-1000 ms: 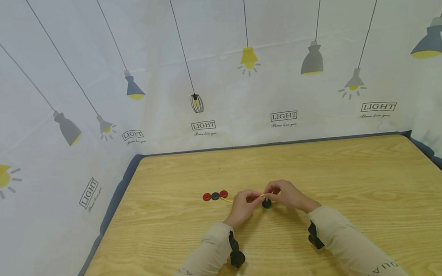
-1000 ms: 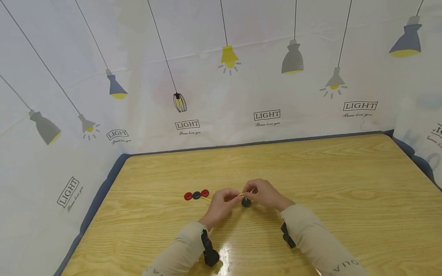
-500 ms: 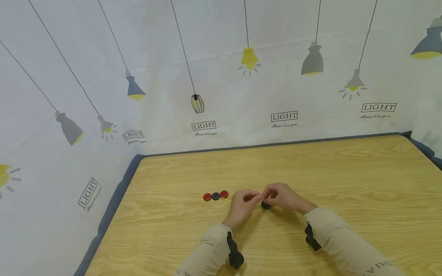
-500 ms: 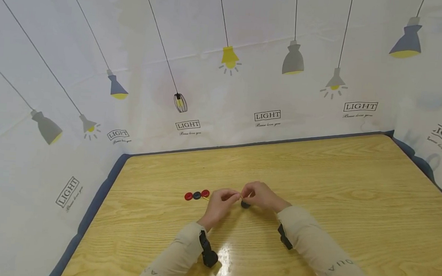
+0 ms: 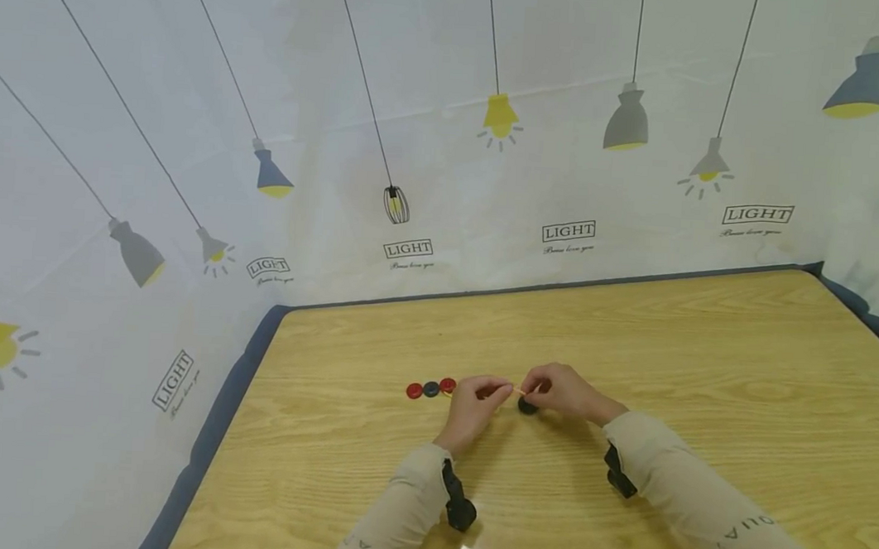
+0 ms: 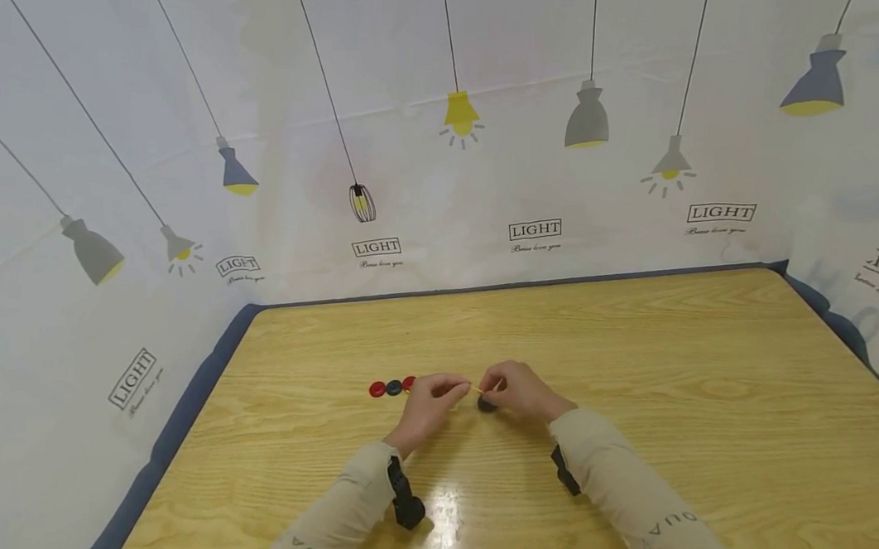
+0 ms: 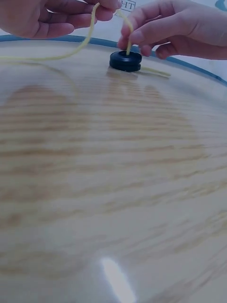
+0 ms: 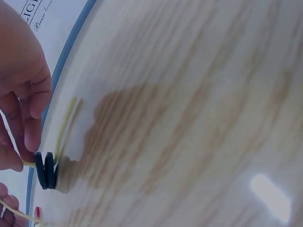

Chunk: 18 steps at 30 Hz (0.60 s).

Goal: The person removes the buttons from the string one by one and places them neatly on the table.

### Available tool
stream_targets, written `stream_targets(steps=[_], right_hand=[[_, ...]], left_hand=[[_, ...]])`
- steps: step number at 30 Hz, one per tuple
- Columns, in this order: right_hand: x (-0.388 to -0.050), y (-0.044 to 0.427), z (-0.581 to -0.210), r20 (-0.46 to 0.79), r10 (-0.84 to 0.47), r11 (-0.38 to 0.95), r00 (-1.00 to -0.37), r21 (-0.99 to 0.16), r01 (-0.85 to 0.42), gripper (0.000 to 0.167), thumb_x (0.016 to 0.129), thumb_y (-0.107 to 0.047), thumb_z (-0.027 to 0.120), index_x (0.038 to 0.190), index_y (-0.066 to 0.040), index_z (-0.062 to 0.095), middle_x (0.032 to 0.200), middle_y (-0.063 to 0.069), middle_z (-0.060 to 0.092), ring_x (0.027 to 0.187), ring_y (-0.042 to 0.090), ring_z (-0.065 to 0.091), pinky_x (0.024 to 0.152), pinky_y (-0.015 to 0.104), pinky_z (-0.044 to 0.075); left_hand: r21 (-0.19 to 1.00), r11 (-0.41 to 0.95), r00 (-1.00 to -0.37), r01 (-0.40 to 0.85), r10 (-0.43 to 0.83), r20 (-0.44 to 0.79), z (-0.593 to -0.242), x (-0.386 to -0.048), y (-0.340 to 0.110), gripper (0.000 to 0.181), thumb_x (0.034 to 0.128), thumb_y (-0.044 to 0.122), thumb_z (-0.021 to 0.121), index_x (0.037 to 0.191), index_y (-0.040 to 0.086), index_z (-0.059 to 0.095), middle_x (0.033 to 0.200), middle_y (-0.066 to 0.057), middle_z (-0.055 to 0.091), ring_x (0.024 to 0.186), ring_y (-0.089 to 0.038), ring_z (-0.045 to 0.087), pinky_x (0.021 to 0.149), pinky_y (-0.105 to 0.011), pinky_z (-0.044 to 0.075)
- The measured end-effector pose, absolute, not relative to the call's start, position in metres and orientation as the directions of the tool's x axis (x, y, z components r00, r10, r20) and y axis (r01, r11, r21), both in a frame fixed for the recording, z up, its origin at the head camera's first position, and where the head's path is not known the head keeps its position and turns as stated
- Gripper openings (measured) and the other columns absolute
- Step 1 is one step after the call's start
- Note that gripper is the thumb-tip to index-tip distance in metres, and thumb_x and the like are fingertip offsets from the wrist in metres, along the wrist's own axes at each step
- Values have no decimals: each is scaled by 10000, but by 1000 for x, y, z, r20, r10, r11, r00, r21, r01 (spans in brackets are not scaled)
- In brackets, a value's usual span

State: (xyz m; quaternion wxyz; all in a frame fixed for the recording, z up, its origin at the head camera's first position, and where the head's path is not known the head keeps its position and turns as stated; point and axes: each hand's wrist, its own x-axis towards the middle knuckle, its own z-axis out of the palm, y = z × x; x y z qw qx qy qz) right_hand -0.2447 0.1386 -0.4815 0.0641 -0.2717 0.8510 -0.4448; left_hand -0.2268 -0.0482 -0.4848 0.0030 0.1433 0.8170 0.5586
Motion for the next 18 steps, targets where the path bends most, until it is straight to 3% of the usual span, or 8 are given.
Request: stream_targets(steps=[3, 10, 14, 18], right_hand=[[-244, 138, -480, 113, -499, 461, -859, -805, -374, 65, 821, -74, 612, 827, -10, 622, 743, -8, 597, 654, 136, 524, 586, 262, 439], [-244, 136, -476, 134, -491, 444, -861, -812, -379, 28, 809, -12, 609, 833, -1, 598, 725, 9, 589, 647, 117, 525, 577, 254, 440], [-245, 136, -477, 145, -492, 441, -858, -809, -389, 41, 795, -18, 630, 818, -8, 597, 728, 11, 597, 654, 113, 538, 581, 252, 448], [-245, 136, -478, 143, -511, 438, -848, -806, -400, 31, 812, -44, 622, 829, -18, 624, 750, 27, 619, 663, 114, 553, 592, 254, 455]], left_hand=[[907, 351, -957, 232, 249, 148, -487, -228, -53, 177, 841, 184, 615, 918, 43, 687, 848, -26, 653, 676, -52, 545, 583, -196, 447], [908, 363, -945, 209, 313, 93, -479, -224, -57, 180, 833, 126, 619, 934, -13, 671, 857, -105, 649, 740, -180, 586, 627, -219, 457], [897, 352, -920, 268, 369, 131, -489, -230, -59, 269, 846, 265, 604, 991, 48, 666, 871, -14, 647, 740, -74, 579, 640, -229, 475], [897, 340, -921, 281, 359, 152, -486, -230, -55, 298, 851, 299, 590, 1010, 57, 663, 893, -8, 648, 756, -80, 587, 652, -237, 480]])
